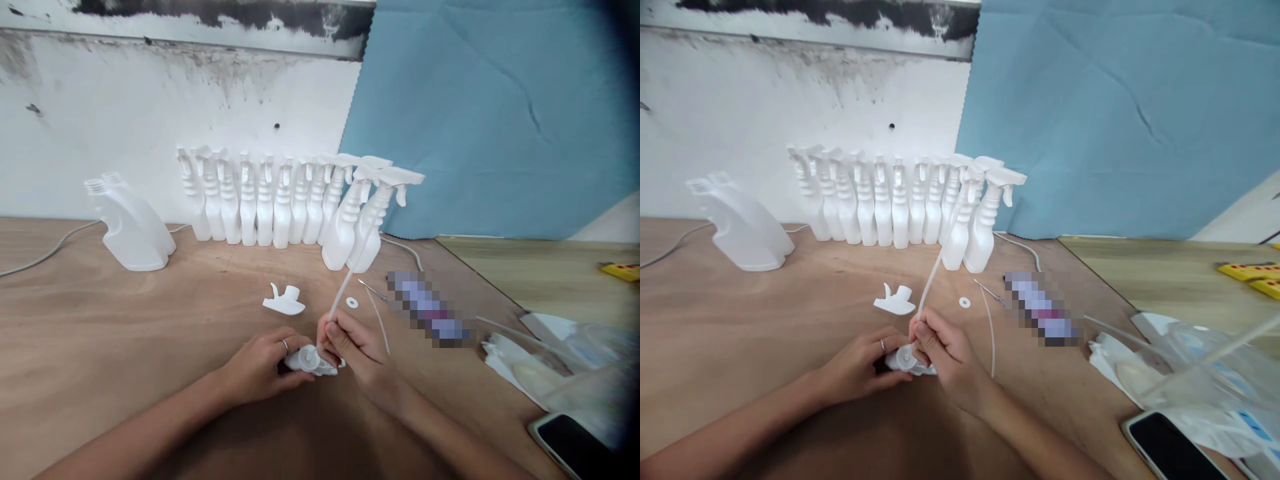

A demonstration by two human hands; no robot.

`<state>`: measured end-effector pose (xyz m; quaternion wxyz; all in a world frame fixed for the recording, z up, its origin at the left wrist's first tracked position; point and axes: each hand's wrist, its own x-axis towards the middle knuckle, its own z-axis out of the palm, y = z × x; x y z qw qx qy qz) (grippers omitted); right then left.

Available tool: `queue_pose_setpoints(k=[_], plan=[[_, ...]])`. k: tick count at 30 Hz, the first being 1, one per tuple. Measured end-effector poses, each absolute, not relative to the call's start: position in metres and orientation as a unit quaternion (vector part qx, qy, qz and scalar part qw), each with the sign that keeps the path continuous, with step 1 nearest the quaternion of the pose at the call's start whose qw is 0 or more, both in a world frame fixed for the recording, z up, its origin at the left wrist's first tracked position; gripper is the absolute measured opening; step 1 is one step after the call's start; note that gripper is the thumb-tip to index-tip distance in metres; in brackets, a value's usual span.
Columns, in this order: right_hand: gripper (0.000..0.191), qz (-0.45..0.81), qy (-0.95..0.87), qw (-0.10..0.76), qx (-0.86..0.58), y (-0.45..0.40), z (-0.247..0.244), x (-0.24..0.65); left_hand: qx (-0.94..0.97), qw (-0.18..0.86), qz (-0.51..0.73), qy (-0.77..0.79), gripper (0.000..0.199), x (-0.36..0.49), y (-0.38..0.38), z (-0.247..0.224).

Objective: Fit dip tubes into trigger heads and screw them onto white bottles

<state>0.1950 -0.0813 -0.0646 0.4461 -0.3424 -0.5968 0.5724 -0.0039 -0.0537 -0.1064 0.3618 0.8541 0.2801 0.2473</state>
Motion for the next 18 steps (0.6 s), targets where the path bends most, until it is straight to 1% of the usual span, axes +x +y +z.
queue_pose_setpoints(k=[4, 7, 9, 13, 15, 18], plan=[[0.038, 0.548, -0.629, 0.411, -0.367, -0.082, -0.068, 0.193, 0.858, 0.352, 0.246, 0.281, 0.036, -0.004, -0.054, -0.107], [0.038, 0.519, -0.654, 0.403, -0.376, -0.082, -0.067, 0.193, 0.859, 0.351, 0.246, 0.281, 0.035, -0.004, -0.054, -0.109], [0.034, 0.47, -0.691, 0.395, -0.382, -0.081, -0.065, 0.194, 0.858, 0.351, 0.244, 0.284, 0.035, -0.004, -0.054, -0.109], [0.017, 0.325, -0.796, 0.368, -0.353, -0.076, -0.068, 0.199, 0.856, 0.356, 0.242, 0.286, 0.03, -0.003, -0.054, -0.109], [0.016, 0.292, -0.818, 0.368, -0.332, -0.075, -0.074, 0.201, 0.858, 0.352, 0.243, 0.286, 0.027, -0.002, -0.053, -0.108], [0.021, 0.276, -0.822, 0.367, -0.337, -0.075, -0.082, 0.201, 0.86, 0.347, 0.246, 0.283, 0.028, -0.002, -0.053, -0.108]])
